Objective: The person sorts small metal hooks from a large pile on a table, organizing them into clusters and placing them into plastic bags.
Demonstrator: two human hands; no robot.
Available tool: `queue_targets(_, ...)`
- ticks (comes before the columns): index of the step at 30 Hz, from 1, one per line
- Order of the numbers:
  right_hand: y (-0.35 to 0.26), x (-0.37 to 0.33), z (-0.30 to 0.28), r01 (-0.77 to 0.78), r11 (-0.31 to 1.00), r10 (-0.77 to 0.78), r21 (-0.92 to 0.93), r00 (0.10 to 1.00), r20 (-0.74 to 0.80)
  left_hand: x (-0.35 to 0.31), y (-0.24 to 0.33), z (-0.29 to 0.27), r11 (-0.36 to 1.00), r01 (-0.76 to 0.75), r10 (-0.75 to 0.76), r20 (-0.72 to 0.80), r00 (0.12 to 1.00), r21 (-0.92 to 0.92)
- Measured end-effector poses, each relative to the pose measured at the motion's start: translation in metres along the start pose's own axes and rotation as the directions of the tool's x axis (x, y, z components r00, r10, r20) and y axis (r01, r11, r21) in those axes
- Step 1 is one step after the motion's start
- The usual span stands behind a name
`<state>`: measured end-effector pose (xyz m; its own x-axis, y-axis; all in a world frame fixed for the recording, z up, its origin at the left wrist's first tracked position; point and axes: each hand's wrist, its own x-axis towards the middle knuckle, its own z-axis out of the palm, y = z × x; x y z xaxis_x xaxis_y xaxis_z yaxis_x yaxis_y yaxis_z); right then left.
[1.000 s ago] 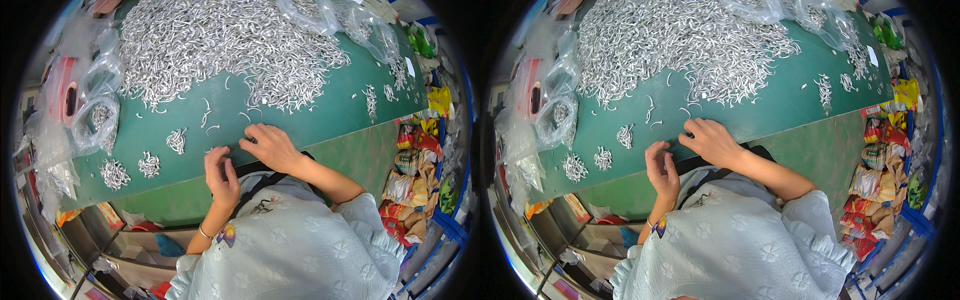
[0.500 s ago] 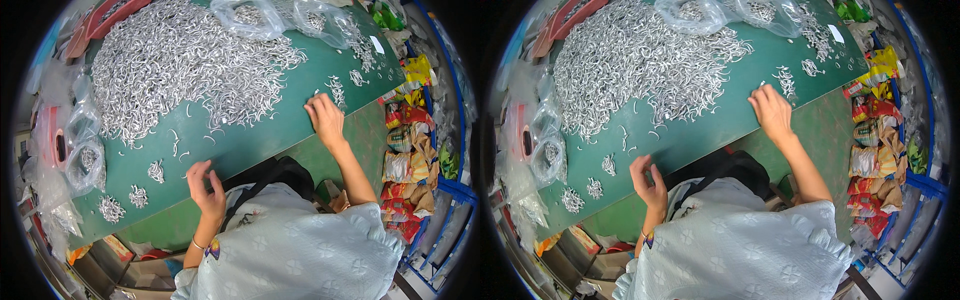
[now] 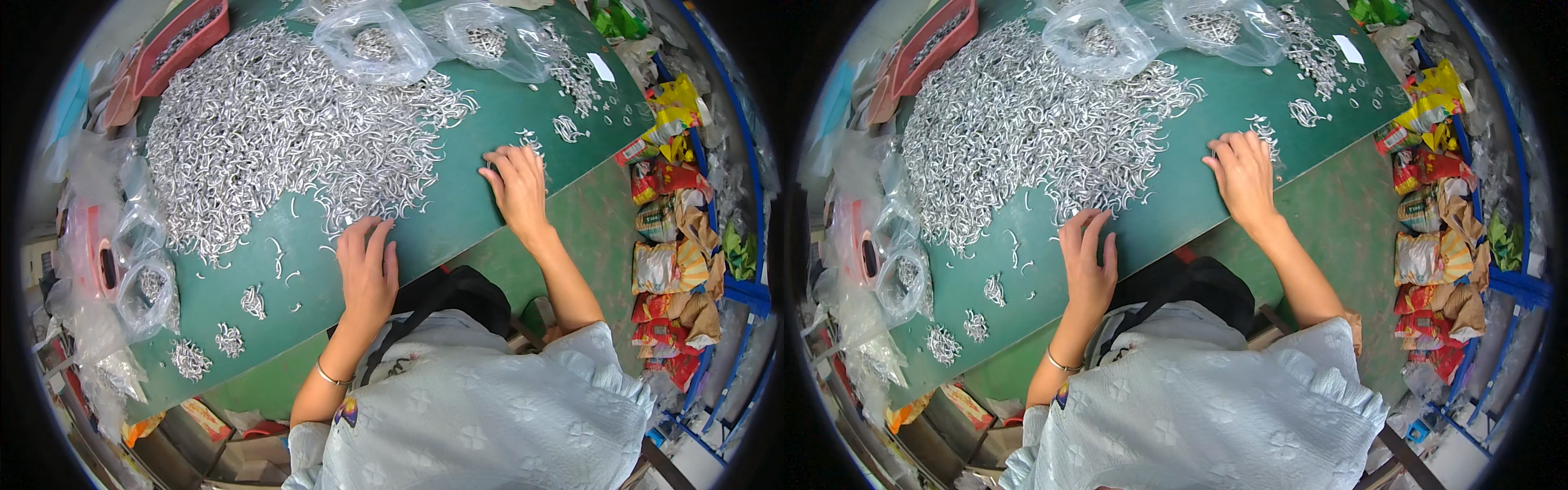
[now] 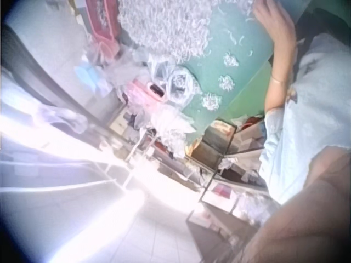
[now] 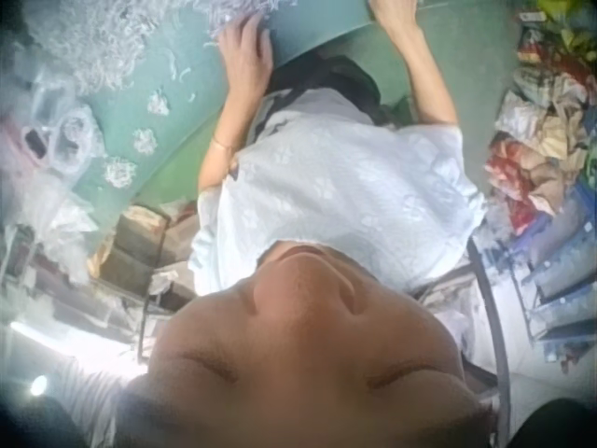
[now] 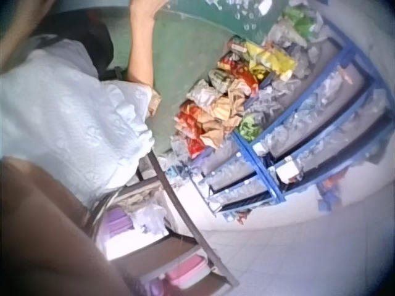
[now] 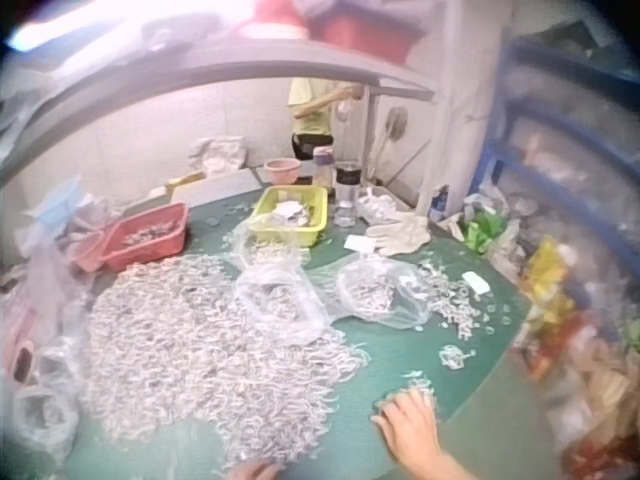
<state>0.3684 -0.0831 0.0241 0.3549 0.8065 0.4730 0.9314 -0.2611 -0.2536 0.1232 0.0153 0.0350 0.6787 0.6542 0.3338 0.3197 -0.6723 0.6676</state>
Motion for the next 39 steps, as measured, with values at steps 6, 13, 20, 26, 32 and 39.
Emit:
queue_targets(6,-0.094,-0.019,-0.001,0.182,0.885,-0.258,0.428,0.958,0.127,-0.020,-0.001,-0.010,0.989,0.143,-0.143,-0.002,0.990,-0.035)
queue_targets(13,-0.150,-0.022,0.042,0.144,0.732,-0.368,0.666,0.906,0.208,-0.050,-0.010,-0.026,0.967,0.253,-0.255,-0.100,0.962,-0.026)
queue_targets(20,-0.099,0.005,0.039,-0.076,0.992,0.044,0.103,0.958,0.284,-0.055,-0.017,-0.027,0.998,0.048,-0.053,0.108,0.993,0.045)
queue_targets(26,-0.165,-0.001,0.063,-0.132,0.948,0.072,0.290,0.975,0.208,-0.066,-0.027,-0.039,0.997,0.073,-0.073,0.033,0.997,0.011)
queue_targets(32,-0.203,0.009,0.083,-0.090,0.869,-0.017,0.487,0.977,0.211,-0.080,-0.028,-0.042,0.994,0.100,-0.100,-0.014,0.995,0.031)
queue_targets(39,-0.191,0.017,0.078,0.226,0.720,-0.423,0.656,0.892,0.158,-0.081,-0.025,-0.039,0.992,0.125,-0.125,-0.057,0.991,0.008)
